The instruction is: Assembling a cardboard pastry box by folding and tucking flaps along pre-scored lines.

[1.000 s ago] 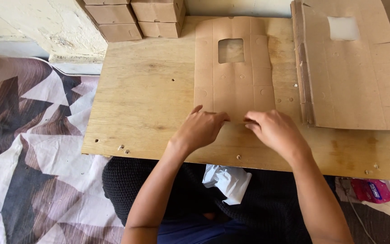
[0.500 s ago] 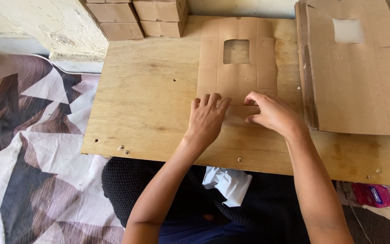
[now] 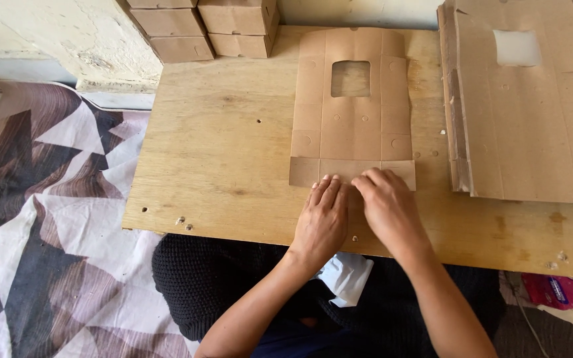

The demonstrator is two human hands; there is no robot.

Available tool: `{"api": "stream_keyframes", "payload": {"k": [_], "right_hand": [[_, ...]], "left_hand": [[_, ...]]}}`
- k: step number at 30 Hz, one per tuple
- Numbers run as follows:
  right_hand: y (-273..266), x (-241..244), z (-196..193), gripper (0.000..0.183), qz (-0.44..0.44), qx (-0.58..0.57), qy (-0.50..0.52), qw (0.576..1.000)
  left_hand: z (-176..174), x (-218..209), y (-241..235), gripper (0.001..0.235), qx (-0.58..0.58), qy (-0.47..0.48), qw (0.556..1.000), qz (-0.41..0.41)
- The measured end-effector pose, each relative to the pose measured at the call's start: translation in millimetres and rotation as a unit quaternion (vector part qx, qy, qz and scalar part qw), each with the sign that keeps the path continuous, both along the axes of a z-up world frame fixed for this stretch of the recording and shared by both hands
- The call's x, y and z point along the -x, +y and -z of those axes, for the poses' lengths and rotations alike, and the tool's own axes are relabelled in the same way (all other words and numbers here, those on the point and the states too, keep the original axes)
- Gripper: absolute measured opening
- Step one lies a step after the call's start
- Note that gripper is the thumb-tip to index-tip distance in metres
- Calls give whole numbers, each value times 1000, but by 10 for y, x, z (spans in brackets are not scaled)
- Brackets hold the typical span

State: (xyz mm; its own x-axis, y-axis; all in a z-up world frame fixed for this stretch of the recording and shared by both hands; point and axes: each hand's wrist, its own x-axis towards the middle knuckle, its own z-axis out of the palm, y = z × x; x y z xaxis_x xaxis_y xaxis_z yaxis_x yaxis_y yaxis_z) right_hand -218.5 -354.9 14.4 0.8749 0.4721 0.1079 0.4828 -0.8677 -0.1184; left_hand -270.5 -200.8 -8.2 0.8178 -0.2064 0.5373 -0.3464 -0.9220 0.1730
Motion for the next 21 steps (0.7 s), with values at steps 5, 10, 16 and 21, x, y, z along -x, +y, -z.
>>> {"api": "stream_keyframes", "payload": {"k": [5,10,16,21], "right_hand": [[165,334,-6,34,27,-38,-55,997],[136,507,39,33,82,-17,-146,986],[-58,545,37,34,115,-39,-138,983],[-3,565,132,39,134,-81,-129,979]], "left_hand": [[144,-10,2,39,10,-13,1000,8],[141,-47,3,36,40,2,999,25],[1,-29,45,37,67,10,997,36],[-11,-20,58,37,109,19,993,43]]}}
